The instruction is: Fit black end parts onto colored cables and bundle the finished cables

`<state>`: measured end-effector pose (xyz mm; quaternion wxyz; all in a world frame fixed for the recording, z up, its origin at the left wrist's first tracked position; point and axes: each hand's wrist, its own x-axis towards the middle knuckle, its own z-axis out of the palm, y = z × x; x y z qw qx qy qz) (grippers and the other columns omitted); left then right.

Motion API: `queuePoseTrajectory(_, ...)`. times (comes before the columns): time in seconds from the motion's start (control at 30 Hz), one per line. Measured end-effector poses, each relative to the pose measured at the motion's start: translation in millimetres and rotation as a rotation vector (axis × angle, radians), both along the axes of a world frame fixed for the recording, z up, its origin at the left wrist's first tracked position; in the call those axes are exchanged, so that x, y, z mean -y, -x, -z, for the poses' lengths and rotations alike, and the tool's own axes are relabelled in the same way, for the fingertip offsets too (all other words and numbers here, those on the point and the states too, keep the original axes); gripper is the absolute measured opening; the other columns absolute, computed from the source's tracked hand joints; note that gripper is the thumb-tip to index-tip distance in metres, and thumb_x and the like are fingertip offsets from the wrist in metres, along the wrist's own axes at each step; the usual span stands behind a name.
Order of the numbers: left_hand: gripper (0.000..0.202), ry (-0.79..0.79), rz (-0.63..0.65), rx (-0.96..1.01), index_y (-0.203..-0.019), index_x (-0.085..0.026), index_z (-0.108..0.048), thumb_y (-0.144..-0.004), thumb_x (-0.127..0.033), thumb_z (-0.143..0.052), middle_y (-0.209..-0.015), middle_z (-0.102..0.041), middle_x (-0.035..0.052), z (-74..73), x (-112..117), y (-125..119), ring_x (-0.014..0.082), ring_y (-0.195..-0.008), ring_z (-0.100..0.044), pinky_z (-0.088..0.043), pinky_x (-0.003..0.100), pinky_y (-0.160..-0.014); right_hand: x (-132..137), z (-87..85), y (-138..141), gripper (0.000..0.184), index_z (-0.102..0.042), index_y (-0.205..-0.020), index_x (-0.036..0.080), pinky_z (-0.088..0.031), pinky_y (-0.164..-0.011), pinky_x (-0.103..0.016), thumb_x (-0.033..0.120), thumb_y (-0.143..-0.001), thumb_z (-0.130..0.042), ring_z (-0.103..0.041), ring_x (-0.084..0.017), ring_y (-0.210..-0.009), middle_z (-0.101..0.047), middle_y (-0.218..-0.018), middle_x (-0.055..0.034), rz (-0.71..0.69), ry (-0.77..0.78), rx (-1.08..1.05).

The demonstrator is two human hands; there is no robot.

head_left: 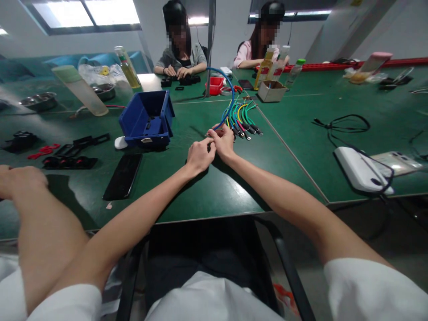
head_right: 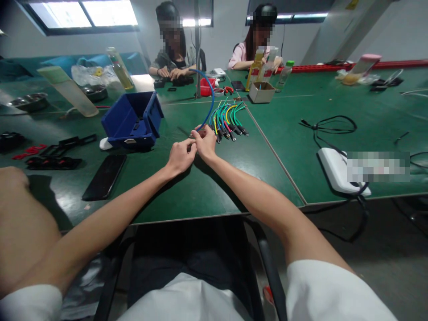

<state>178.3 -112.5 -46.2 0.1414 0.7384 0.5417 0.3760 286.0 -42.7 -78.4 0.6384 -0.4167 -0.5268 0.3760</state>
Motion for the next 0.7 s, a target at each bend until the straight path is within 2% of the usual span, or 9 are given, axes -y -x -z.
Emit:
queuePoseTrajectory(0.1,0.027,0.105,0.080,0.137,-0.100,-0.014,-0.074,-0.089,-0.026,-0.052,-0.092,-0.075,0.0083,-1.8,12.0,-14.6,0.0217,-0.079,-0.067,-0.049,0.031,-0.075,-2.5,0.8,0.0,0.028,-0.055,-0.087,0.021,-0.057,-0.072,-0.032,0.040,-0.077,-0.073,-0.071,-0.018,-0.071,-0.068,-0.072,0.0004,0.031,0.008,-0.033)
queuePoseTrajectory(0.27,0.024,0.169,0.065,0.280,-0.089,-0.013,-0.073,-0.087,-0.031,-0.057,-0.082,-0.072,0.0056,-3.6,11.0,-13.3,0.0186,-0.073,-0.063,-0.048,0.030,-0.070,-4.6,1.8,-0.4,0.028,-0.055,-0.087,0.022,-0.057,-0.070,-0.031,0.040,-0.077,-0.074,-0.071,-0.017,-0.071,-0.069,-0.073,0.0003,0.011,0.023,-0.026)
queuePoseTrajectory(0.4,0.021,0.106,0.023,0.289,-0.073,-0.016,-0.064,-0.085,-0.034,-0.062,-0.067,-0.063,0.0018,-7.5,16.9,-14.6,0.0149,-0.063,-0.056,-0.045,0.027,-0.062,-10.4,7.1,-2.5,0.030,-0.056,-0.086,0.022,-0.057,-0.070,-0.032,0.044,-0.076,-0.074,-0.070,-0.017,-0.070,-0.068,-0.072,0.0001,-0.011,0.033,0.033)
queuePoseTrajectory(0.53,0.021,0.014,0.138,0.205,-0.073,-0.019,-0.055,-0.087,-0.034,-0.058,-0.066,-0.059,0.0013,-8.6,23.2,-17.0,0.0139,-0.060,-0.055,-0.043,0.026,-0.061,-12.5,9.7,-4.3,0.029,-0.056,-0.084,0.023,-0.057,-0.073,-0.035,0.044,-0.076,-0.075,-0.067,-0.018,-0.068,-0.066,-0.069,0.0016,-0.026,0.022,0.158)
queuePoseTrajectory(0.6,0.018,-0.009,0.108,0.128,-0.077,-0.020,-0.052,-0.088,-0.033,-0.055,-0.067,-0.057,0.0013,-5.9,17.0,-11.0,0.0146,-0.061,-0.055,-0.043,0.027,-0.062,-10.3,9.3,-4.8,0.027,-0.056,-0.087,0.024,-0.057,-0.076,-0.037,0.042,-0.077,-0.073,-0.066,-0.018,-0.068,-0.065,-0.070,0.0018,-0.027,0.012,0.177)
queuePoseTrajectory(0.7,0.013,-0.037,-0.036,0.095,-0.089,-0.021,-0.050,-0.087,-0.032,-0.057,-0.073,-0.057,0.0013,0.1,-3.0,7.4,0.0163,-0.065,-0.057,-0.044,0.028,-0.065,-5.6,8.2,-4.9,0.033,-0.056,-0.098,0.025,-0.056,-0.078,-0.038,0.043,-0.077,-0.074,-0.066,-0.019,-0.071,-0.064,-0.071,0.0022,-0.023,0.006,0.151)
